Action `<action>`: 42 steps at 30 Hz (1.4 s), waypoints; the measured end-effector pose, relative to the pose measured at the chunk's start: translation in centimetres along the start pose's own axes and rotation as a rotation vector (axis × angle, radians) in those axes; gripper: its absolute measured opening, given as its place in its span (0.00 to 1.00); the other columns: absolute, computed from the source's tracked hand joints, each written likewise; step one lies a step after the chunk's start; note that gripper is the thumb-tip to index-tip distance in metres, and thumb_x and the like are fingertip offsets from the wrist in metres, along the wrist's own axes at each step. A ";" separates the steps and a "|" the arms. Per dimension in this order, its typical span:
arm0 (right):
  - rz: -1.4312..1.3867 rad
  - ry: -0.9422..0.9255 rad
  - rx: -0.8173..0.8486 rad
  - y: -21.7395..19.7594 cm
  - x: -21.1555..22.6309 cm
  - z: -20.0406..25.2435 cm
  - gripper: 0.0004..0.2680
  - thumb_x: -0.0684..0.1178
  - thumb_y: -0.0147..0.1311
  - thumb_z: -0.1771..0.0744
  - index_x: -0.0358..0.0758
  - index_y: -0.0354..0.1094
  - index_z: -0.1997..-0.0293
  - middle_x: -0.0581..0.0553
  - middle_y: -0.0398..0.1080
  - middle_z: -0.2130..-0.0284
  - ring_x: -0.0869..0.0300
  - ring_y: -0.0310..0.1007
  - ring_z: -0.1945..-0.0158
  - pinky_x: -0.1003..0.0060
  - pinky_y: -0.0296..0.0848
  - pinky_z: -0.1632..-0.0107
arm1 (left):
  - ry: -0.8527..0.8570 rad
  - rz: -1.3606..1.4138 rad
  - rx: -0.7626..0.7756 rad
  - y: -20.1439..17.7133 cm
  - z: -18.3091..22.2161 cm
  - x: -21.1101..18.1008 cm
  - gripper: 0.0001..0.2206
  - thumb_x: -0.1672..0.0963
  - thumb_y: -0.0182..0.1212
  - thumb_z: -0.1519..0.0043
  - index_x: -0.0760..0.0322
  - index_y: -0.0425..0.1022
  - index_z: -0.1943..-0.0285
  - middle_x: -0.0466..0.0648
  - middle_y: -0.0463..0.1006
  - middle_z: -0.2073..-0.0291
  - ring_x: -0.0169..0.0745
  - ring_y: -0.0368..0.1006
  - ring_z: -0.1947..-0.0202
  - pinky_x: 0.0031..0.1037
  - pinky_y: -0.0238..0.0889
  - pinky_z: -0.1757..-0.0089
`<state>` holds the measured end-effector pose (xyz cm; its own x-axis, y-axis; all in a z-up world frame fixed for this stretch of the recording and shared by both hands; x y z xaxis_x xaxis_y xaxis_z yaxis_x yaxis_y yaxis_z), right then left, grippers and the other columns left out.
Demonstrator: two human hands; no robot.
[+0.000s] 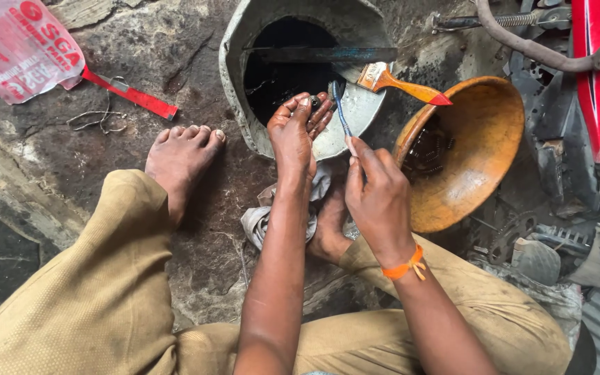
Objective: Cleaning and inspecting motorcycle engine components using solvent and a brush.
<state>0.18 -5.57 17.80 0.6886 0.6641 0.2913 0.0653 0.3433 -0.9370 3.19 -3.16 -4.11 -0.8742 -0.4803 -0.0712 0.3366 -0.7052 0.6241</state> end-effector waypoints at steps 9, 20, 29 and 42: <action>0.141 0.000 0.169 6.0 -4.3 -0.6 0.13 0.43 0.52 0.29 0.28 0.67 0.39 0.34 0.73 0.59 0.48 0.76 0.57 0.56 0.76 0.54 | 0.289 -0.387 -0.158 -1.4 -0.1 -2.9 0.06 0.62 0.66 0.39 0.74 0.80 0.55 0.54 0.83 0.66 0.38 0.81 0.67 0.27 0.78 0.66; -0.333 0.050 -0.076 8.1 -3.7 -4.7 0.11 0.38 0.60 0.32 0.35 0.74 0.44 0.41 0.75 0.50 0.56 0.80 0.51 0.65 0.79 0.49 | 0.296 -0.417 0.056 -1.2 -1.0 -2.8 0.06 0.61 0.71 0.41 0.72 0.82 0.59 0.50 0.84 0.67 0.31 0.79 0.68 0.19 0.73 0.64; -0.316 0.142 -0.244 7.9 -7.0 -1.2 0.10 0.37 0.61 0.34 0.34 0.75 0.47 0.40 0.73 0.54 0.55 0.76 0.50 0.62 0.76 0.45 | 0.105 -0.639 0.182 -0.5 -2.2 -2.6 0.05 0.61 0.67 0.37 0.74 0.80 0.60 0.51 0.82 0.73 0.33 0.79 0.74 0.22 0.76 0.69; -0.334 0.582 -0.916 8.8 -16.3 9.8 0.10 0.43 0.54 0.30 0.31 0.71 0.44 0.41 0.71 0.46 0.55 0.79 0.54 0.62 0.80 0.51 | 0.414 -0.778 0.022 -3.9 -4.9 -3.0 0.05 0.60 0.66 0.37 0.72 0.81 0.61 0.54 0.84 0.72 0.35 0.81 0.73 0.24 0.78 0.68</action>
<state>-17.58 -6.88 6.68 0.7528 0.1385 0.6435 0.6479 -0.3282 -0.6874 6.20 -1.54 -10.19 -0.6541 -0.0215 -0.7561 -0.3122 -0.9028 0.2957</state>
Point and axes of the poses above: each hand's wrist, its own z-axis away from the middle knuckle, its own y-axis out of the palm, x = y × z, the point moved 6 cm from there along -z, towards the middle knuckle
